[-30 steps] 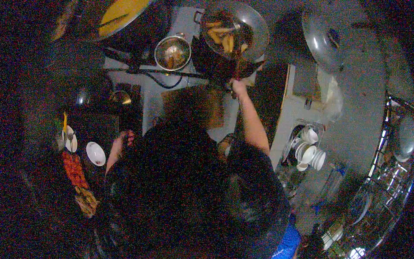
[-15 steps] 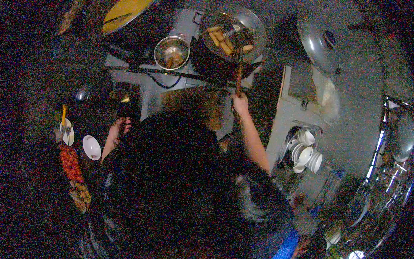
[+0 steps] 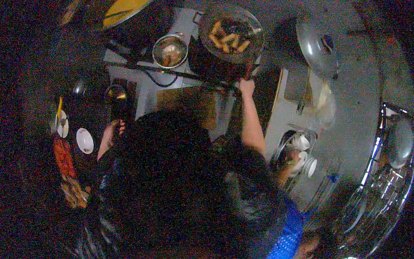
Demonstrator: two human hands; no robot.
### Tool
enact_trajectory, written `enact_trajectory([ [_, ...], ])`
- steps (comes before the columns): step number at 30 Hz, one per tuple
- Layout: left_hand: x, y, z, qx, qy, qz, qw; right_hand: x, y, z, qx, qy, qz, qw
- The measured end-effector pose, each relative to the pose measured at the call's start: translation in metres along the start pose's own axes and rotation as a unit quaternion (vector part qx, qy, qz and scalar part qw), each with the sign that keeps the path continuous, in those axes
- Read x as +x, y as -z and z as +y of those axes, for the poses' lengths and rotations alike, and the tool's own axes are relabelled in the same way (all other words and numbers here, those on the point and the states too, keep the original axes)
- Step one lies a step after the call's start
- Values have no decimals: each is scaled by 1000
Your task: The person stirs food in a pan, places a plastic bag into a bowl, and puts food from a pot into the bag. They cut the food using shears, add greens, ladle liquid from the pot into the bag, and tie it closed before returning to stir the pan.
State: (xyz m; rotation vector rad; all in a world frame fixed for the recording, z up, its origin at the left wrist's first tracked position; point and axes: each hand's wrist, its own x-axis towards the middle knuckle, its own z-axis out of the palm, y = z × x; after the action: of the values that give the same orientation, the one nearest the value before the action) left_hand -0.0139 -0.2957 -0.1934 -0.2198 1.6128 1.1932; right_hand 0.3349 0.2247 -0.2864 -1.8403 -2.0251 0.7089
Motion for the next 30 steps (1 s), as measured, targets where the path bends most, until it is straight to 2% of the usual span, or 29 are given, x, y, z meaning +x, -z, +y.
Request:
enact_trajectory([
  [1, -4, 3, -4, -12, -2, 4, 1000, 13, -13, 10, -31, -17, 51, 998],
  [2, -7, 5, -8, -25, -4, 8, 1000, 26, -23, 19, -31, -13, 48, 998],
  [4, 2, 27, -28, -53, -4, -7, 999, 43, -38, 30, 38, -53, -45, 997],
  [5, 4, 34, -38, -77, -3, -26, 997, 40, -38, 21, 37, -49, -50, 997],
  [7, -7, 34, -40, -85, 2, -19, 996, 26, -35, -5, 139, -150, -124, 971],
  [10, -14, 35, -45, -82, 6, -7, 997, 18, -48, 1, 178, -111, -172, 963],
  [11, -15, 37, -46, -71, 8, 1, 997, 35, -75, 31, 161, -70, -171, 969],
  [12, -15, 38, -48, -71, 7, 2, 997, 34, -81, 36, 162, -70, -172, 969],
  [14, -15, 41, -50, -80, -5, -25, 996, 26, -83, 42, 204, -8, -267, 942],
  [15, -17, 40, -49, -80, -5, -25, 996, 19, -79, 37, 135, 22, -248, 959],
  [19, -30, 21, -36, -69, 1, 32, 997, -13, -70, 12, 142, 35, -241, 959],
  [21, -30, 18, -31, -50, 0, 58, 997, -53, -27, -37, 237, -49, -198, 950],
  [22, -28, 18, -30, -48, -3, 49, 998, -56, -29, -30, 237, -50, -196, 950],
  [24, -21, 19, -29, -45, -6, 40, 998, -64, -33, -18, 138, 126, -73, 980],
  [25, -17, 19, -29, -36, 3, 50, 998, -67, -31, -11, 137, 123, -72, 980],
  [27, -10, 19, -27, -24, 15, 57, 998, -82, -12, -18, 138, 26, -136, 981],
  [28, -6, 19, -26, -25, 17, 49, 998, -91, -2, -26, 138, 24, -134, 981],
  [30, -2, 18, -24, -24, 19, 38, 999, -110, 26, -52, 223, -19, -188, 956],
])
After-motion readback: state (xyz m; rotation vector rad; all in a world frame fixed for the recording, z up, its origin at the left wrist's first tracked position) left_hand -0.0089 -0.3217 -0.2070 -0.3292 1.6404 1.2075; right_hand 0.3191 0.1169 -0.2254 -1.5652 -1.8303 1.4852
